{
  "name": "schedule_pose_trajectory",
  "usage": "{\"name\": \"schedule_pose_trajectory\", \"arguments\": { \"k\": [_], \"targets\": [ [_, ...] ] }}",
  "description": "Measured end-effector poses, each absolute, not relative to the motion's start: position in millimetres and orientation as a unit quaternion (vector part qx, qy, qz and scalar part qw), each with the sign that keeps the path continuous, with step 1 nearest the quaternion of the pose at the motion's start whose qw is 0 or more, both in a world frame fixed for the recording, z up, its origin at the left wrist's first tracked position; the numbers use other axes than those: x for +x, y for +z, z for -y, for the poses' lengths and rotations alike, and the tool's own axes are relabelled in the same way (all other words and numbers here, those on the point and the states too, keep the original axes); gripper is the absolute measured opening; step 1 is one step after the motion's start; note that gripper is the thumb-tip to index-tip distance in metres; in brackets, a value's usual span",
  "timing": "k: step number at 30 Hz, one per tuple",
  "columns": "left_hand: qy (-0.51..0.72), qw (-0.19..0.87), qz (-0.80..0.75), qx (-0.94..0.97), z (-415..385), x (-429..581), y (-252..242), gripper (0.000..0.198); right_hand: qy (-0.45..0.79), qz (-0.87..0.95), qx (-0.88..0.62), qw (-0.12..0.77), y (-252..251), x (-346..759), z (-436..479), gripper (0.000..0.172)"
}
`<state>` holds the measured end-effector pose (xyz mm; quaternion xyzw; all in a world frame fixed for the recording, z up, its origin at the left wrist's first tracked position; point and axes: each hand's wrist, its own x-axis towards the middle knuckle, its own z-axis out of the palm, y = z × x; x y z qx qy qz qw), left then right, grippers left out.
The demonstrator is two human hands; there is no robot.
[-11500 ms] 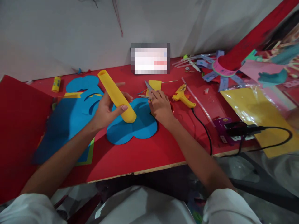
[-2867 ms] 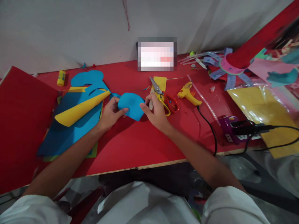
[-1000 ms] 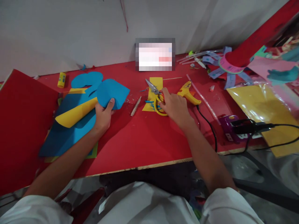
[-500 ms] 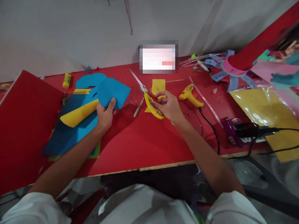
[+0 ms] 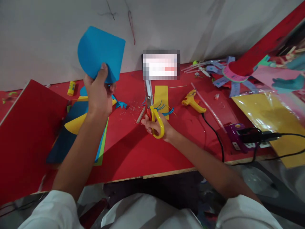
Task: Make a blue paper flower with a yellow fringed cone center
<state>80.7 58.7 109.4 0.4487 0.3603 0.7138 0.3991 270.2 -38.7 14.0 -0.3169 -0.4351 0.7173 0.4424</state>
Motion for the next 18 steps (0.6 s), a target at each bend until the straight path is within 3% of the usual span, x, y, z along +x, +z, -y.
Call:
{"name": "schedule_pose_trajectory", "arguments": {
  "k": [12, 18],
  "targets": [
    [0.605, 0.325, -0.41, 0.6, -50, 78, 99, 0.053, 0.609, 0.575, -0.343, 0.424, 6, 285, 20, 0.086],
    [0.581, 0.343, -0.39, 0.627, -42, 77, 102, 0.053, 0.548, 0.606, -0.369, 0.444, 3, 287, 25, 0.075]
  ]
}}
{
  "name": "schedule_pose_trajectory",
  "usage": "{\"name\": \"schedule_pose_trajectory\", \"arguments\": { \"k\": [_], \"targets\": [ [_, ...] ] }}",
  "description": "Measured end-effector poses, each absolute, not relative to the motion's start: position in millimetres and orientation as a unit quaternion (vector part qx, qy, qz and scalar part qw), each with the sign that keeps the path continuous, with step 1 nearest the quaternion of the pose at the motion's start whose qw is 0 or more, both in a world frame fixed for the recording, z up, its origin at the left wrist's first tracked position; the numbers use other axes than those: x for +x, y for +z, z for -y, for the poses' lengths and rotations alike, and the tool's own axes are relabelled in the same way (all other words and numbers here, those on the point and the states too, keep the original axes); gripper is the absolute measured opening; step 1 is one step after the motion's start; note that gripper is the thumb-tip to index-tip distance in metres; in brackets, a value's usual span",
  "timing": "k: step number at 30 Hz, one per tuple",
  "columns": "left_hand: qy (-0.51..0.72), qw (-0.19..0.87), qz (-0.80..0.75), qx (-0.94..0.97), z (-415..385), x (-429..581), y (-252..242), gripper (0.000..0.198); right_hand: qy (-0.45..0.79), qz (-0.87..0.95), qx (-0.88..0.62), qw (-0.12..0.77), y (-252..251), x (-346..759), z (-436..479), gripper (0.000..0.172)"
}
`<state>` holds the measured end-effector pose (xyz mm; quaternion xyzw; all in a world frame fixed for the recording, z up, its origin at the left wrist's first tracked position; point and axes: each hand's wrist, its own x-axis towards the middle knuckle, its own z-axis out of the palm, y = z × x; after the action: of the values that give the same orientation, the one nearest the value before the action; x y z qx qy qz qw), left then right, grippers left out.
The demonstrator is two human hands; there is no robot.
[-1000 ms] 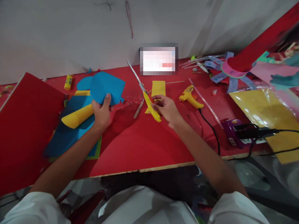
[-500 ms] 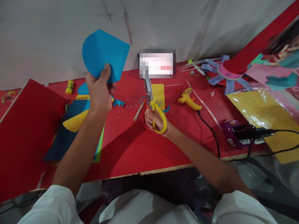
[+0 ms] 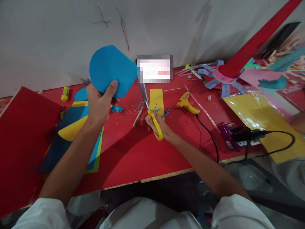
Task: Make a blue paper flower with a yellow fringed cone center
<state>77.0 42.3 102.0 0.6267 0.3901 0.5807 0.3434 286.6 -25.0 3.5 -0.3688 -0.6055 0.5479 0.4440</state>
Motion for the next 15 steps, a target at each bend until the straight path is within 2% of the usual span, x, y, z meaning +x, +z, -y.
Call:
{"name": "schedule_pose_trajectory", "arguments": {
  "k": [6, 11, 15],
  "targets": [
    [0.567, 0.321, -0.413, 0.636, -36, 77, 105, 0.05, 0.502, 0.618, -0.418, 0.437, 3, 294, 28, 0.072],
    [0.556, 0.279, -0.387, 0.681, -38, 74, 106, 0.058, 0.48, 0.629, -0.432, 0.434, 11, 295, 29, 0.071],
    [0.565, 0.278, -0.392, 0.671, -41, 68, 107, 0.053, 0.477, 0.622, -0.44, 0.438, 14, 294, 30, 0.07]
  ]
}}
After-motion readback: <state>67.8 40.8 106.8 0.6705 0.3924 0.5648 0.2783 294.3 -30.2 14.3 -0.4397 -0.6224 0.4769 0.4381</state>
